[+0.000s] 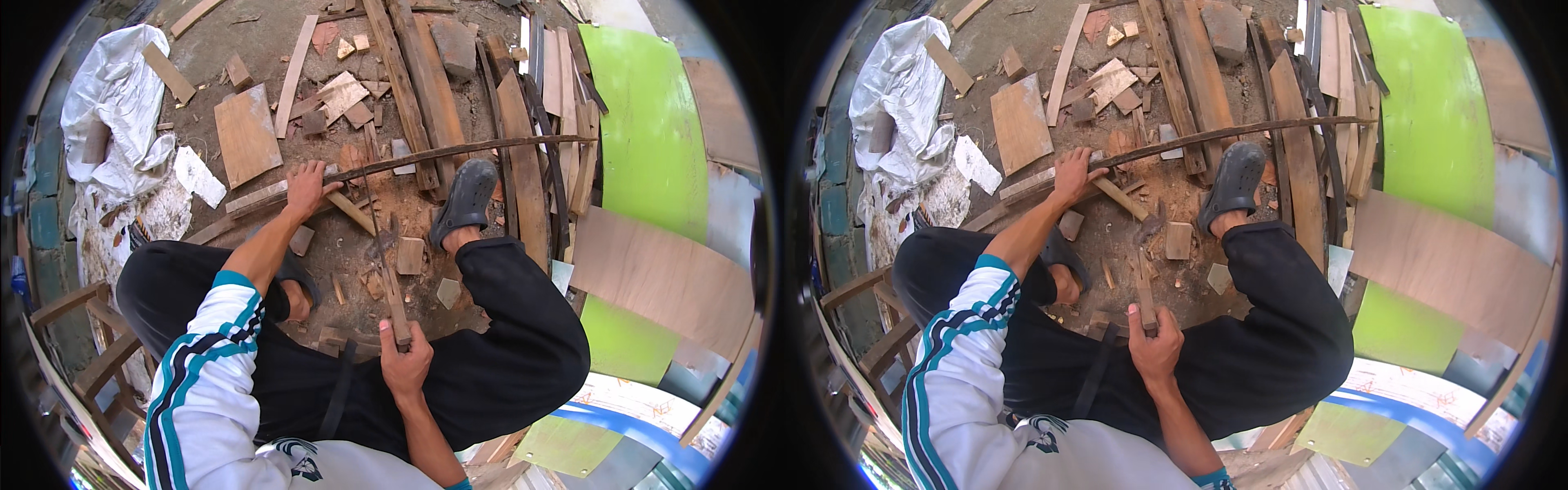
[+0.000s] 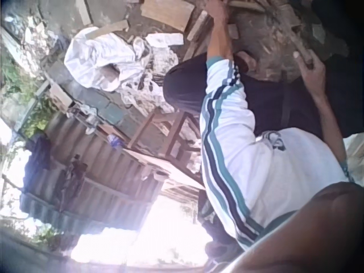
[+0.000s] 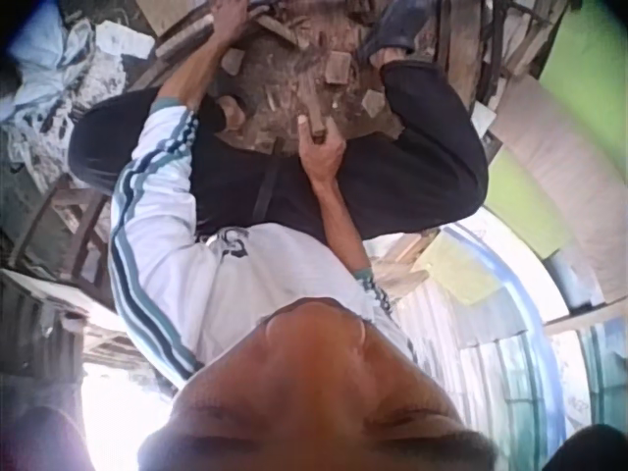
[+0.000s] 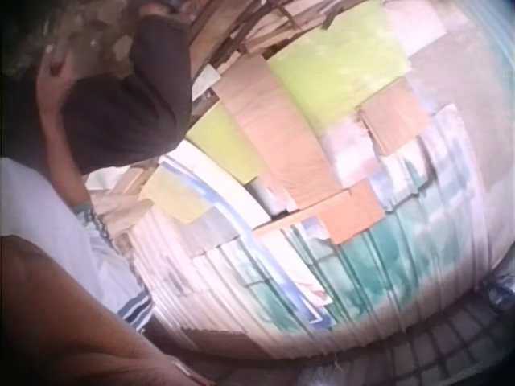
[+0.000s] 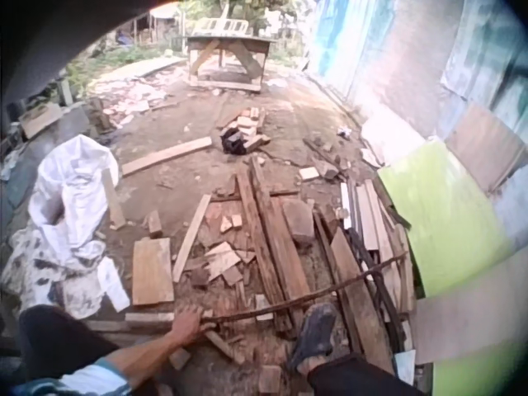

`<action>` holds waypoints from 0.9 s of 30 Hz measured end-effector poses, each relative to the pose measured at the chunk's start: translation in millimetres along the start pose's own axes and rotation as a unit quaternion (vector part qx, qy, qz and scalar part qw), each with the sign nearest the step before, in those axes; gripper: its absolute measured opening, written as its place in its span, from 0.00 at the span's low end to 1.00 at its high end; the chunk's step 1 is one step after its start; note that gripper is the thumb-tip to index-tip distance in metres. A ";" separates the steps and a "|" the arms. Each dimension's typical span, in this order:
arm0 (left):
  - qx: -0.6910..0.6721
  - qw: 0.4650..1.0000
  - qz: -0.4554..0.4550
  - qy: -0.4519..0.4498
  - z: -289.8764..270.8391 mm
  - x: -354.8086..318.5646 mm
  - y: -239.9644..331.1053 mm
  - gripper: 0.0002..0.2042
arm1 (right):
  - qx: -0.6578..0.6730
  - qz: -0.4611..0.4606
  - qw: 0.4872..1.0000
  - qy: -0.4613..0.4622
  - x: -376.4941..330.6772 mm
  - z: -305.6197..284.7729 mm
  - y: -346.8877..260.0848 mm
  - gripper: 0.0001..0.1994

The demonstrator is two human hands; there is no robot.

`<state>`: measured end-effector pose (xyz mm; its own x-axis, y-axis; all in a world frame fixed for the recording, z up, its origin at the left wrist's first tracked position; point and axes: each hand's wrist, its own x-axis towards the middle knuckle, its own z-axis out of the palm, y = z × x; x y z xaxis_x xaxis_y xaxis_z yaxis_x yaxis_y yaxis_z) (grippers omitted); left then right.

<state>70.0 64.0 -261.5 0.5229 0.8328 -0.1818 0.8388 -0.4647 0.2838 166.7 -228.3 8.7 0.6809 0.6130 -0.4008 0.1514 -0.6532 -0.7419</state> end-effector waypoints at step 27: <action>-0.112 0.977 -0.168 -0.074 -14.6 -11.2 33.5 0.30 | -0.019 -0.023 0.999 -0.011 4.2 9.0 2.8 0.10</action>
<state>90.0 43.5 -236.2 0.2547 0.8669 -0.4286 0.9210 -0.0823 0.3809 163.6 -223.5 0.2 0.6569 0.6523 -0.3781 0.2099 -0.6399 -0.7392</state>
